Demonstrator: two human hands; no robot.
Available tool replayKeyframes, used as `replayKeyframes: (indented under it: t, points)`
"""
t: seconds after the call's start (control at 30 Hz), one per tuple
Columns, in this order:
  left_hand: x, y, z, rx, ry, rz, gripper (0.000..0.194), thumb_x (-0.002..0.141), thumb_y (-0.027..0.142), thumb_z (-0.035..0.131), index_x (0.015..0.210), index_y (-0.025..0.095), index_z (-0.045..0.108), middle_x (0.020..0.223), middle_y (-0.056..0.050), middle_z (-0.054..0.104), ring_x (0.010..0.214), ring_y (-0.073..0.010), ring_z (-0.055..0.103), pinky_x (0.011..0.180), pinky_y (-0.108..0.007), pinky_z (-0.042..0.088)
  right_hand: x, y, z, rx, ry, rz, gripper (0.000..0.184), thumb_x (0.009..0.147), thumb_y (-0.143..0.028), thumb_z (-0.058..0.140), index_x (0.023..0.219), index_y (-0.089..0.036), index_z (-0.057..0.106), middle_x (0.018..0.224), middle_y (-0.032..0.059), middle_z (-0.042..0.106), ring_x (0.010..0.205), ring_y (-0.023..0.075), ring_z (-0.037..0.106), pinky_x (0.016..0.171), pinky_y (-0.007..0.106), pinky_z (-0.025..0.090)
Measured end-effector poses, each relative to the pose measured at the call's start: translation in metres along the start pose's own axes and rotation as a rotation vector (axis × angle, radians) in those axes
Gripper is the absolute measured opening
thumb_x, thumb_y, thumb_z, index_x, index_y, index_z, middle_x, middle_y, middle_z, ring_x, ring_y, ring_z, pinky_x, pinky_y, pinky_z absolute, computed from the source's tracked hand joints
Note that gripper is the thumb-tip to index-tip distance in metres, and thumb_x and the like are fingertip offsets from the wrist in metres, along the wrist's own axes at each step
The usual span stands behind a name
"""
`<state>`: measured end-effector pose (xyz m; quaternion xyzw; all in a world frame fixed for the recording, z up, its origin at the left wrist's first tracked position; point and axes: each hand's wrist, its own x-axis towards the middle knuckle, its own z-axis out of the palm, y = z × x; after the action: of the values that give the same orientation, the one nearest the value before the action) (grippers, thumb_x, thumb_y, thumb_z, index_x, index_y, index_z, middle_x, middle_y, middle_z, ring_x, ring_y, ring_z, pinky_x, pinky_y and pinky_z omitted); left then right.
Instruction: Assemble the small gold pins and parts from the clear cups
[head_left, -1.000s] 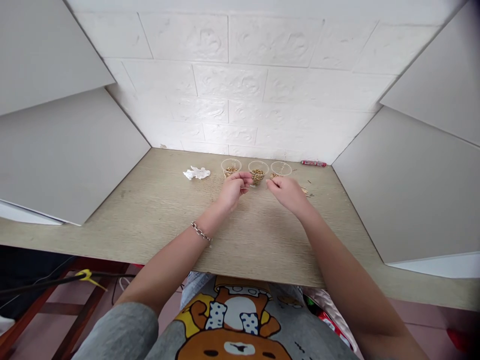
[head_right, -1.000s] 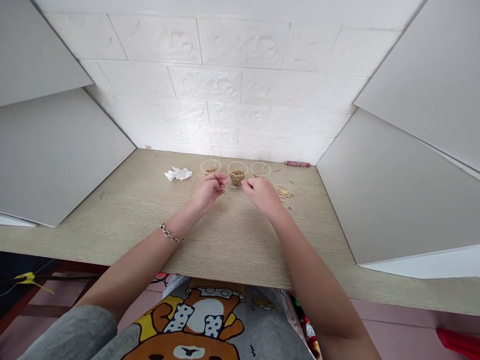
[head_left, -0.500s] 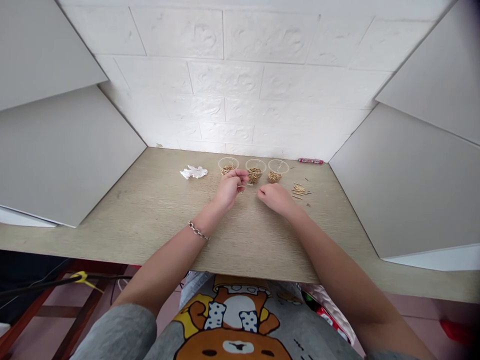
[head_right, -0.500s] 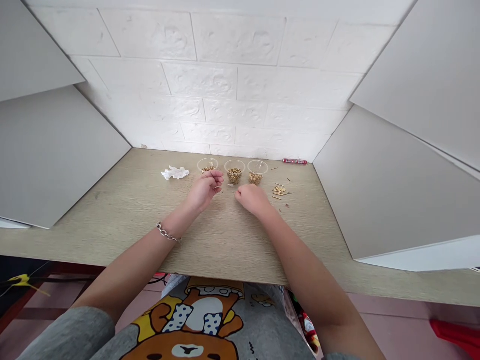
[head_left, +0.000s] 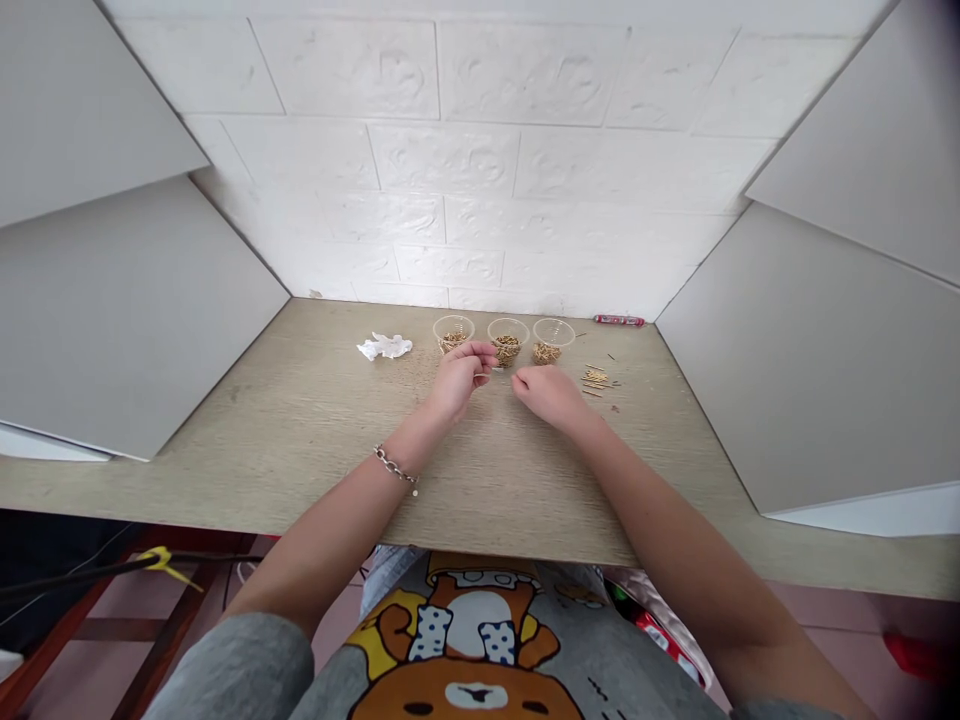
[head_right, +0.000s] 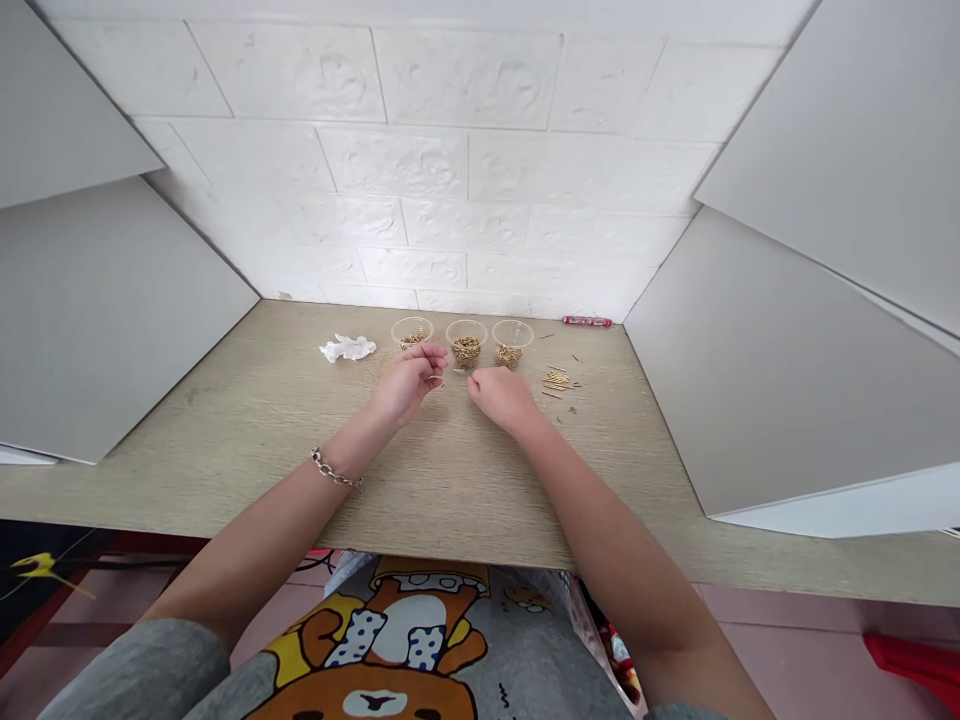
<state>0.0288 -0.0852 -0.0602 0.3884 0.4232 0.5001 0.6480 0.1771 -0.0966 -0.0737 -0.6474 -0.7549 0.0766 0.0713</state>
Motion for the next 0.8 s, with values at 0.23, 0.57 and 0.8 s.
replayKeyframes:
  t: [0.23, 0.57, 0.8]
  points:
    - [-0.0002, -0.0014, 0.0008, 0.035, -0.011, 0.009, 0.026, 0.051, 0.004, 0.042, 0.067, 0.015, 0.06, 0.064, 0.0, 0.057, 0.057, -0.0077, 0.046, 0.055, -0.019, 0.036, 0.0017, 0.0012, 0.0015, -0.007, -0.016, 0.014, 0.036, 0.089, -0.028, 0.033, 0.073, -0.016, 0.063, 0.082, 0.0084, 0.066, 0.068, 0.0162, 0.054, 0.055, 0.027, 0.026]
    - [-0.0025, -0.0018, 0.0014, 0.055, -0.019, 0.023, 0.026, 0.053, 0.005, 0.042, 0.068, 0.015, 0.061, 0.064, 0.0, 0.058, 0.058, -0.0071, 0.047, 0.057, -0.019, 0.036, -0.0001, -0.0021, 0.0014, -0.01, 0.01, -0.004, 0.037, 0.091, -0.029, 0.031, 0.075, -0.016, 0.061, 0.083, 0.0085, 0.066, 0.071, 0.017, 0.054, 0.055, 0.028, 0.025]
    - [-0.0045, 0.0025, 0.0018, 0.155, -0.034, 0.08, 0.026, 0.056, 0.005, 0.042, 0.069, 0.015, 0.062, 0.066, -0.001, 0.059, 0.06, -0.0084, 0.048, 0.058, -0.02, 0.036, -0.0015, -0.0034, -0.0001, -0.002, 0.124, 0.008, 0.04, 0.094, -0.033, 0.026, 0.08, -0.017, 0.061, 0.085, 0.0081, 0.066, 0.075, 0.0174, 0.056, 0.056, 0.027, 0.027]
